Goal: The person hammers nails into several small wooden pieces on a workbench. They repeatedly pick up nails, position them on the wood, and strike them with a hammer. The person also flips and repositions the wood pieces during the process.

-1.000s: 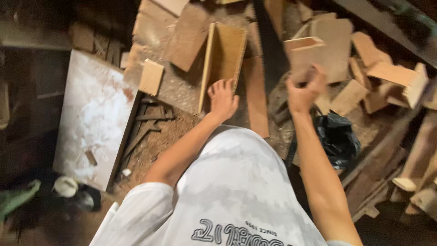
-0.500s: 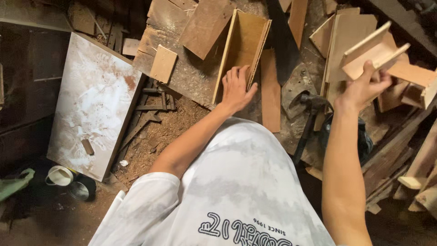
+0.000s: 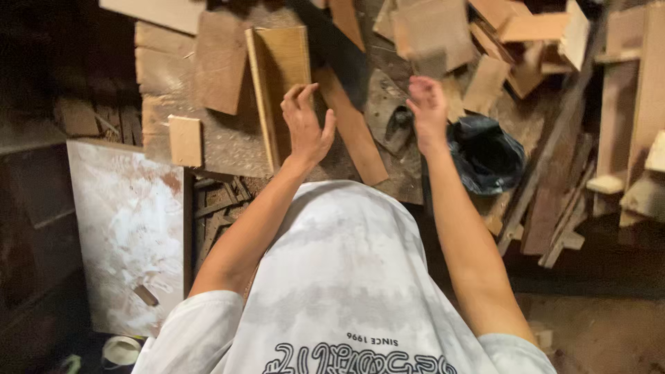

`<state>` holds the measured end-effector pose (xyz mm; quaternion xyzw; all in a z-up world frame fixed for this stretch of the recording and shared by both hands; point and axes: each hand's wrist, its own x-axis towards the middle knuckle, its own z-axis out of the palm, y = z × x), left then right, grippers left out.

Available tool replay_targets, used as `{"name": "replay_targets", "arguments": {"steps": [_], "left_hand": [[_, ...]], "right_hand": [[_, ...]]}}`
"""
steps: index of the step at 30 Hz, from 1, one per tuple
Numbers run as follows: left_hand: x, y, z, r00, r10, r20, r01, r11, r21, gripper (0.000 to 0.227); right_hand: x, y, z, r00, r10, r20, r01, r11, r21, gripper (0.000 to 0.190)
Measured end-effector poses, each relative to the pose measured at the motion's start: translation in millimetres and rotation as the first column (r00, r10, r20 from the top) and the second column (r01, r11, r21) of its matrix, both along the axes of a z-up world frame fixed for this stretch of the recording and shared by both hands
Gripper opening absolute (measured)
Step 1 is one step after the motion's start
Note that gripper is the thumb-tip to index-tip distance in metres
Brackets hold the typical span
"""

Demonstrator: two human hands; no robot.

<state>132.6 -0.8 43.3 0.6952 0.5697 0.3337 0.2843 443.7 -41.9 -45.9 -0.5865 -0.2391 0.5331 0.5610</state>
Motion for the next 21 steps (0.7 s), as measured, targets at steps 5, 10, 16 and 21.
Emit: {"name": "replay_targets", "arguments": {"steps": [5,10,16,21], "left_hand": [[8.4,-3.9,-6.4,0.987,-0.038,-0.155,0.029,0.998,-0.06,0.067],[1.6,-7.4,-26.0,0.965,-0.042,-0.26,-0.002,0.986,-0.167,0.078],[4.5,-10.5,-43.2,0.978,-0.026,-0.206,-0.019,0.977,-0.212,0.084],[0.7,-18.4,-45.7,0.968,-0.057,-0.244,0.039,0.996,-0.079,0.081]], "right_hand": [[-0.6,-0.1,31.6,0.377,0.177,0.909,0.018,0.98,-0.198,0.058],[-5.1,6.5,57.1,0.342,0.154,0.927,-0.013,0.987,-0.16,0.07],[-47.7,-31.8,68.0,0.087,0.312,0.946,-0.303,0.913,-0.273,0.073],[-52.6,-95.2,71.7,0.197,0.167,0.966,-0.084,0.985,-0.153,0.065]]}}
